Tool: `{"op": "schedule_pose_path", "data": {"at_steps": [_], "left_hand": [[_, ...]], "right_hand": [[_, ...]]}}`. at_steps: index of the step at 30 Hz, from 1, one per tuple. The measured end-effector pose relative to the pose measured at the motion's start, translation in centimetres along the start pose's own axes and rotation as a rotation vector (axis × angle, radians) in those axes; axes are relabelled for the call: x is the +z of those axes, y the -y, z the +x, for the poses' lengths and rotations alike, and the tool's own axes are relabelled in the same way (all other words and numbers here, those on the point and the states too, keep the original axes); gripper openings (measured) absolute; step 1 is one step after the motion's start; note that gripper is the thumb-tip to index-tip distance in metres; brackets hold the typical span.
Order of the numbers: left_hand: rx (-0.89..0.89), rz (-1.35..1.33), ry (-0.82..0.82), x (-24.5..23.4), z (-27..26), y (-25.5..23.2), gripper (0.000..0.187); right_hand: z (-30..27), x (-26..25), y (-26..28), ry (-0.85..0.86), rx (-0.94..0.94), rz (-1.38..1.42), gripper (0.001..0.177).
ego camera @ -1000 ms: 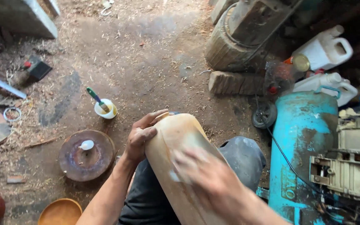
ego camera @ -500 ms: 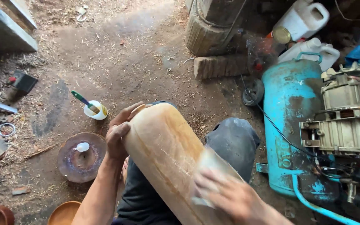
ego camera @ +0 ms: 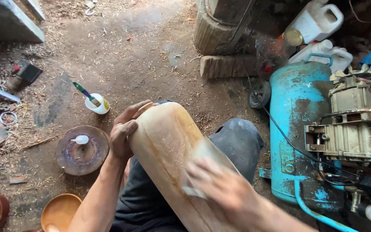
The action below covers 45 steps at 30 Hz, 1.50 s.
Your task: Sanding a large wooden vessel and applying adhesive to fill cracks in a workshop.
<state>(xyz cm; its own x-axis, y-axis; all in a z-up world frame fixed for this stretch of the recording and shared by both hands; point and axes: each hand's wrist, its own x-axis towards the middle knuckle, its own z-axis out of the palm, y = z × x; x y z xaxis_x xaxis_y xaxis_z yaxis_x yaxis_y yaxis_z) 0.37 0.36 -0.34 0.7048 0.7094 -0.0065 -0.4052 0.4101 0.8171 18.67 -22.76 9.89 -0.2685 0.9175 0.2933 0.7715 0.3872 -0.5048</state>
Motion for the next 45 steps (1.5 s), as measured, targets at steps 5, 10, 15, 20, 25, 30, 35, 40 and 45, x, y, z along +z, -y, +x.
{"op": "schedule_pose_path", "data": {"at_steps": [5,10,15,20,25,30,35,40,45], "left_hand": [[-0.011,-0.117,-0.006,-1.1,-0.4,1.5,0.071],[0.062,0.219,-0.335,-4.9,-1.1,2.1,0.05],[-0.062,0.474,-1.106,-21.5,-5.9,8.1,0.025],[-0.229,0.936,-1.46,-30.3,-8.1,12.3,0.054],[-0.139,0.977,-1.101,-33.7,-8.1,15.0,0.119],[-0.035,1.124,-1.058,-37.3,-8.3,17.5,0.109],[0.01,1.267,-1.071,-38.0,-7.7,18.2,0.081],[0.08,1.347,-1.019,-37.8,-8.1,18.3,0.051],[0.21,1.376,-1.011,-36.9,-7.9,16.8,0.038]], "right_hand": [[9.9,-0.4,-1.8,-0.017,-0.078,0.049,0.034],[-2.2,1.9,-0.8,0.118,-0.111,-0.152,0.029],[-1.6,1.9,-1.7,0.166,0.015,-0.134,0.035],[13.4,0.4,-3.8,0.116,-0.032,0.047,0.045],[9.6,1.6,-2.1,0.061,0.011,-0.031,0.043],[-5.8,10.3,-2.5,-0.041,0.055,-0.65,0.027],[12.8,1.5,-2.4,0.103,0.014,-0.222,0.039],[14.3,1.5,-2.0,0.032,0.065,-0.058,0.044],[-4.8,9.3,-2.4,0.104,-0.019,-0.628,0.036]]}}
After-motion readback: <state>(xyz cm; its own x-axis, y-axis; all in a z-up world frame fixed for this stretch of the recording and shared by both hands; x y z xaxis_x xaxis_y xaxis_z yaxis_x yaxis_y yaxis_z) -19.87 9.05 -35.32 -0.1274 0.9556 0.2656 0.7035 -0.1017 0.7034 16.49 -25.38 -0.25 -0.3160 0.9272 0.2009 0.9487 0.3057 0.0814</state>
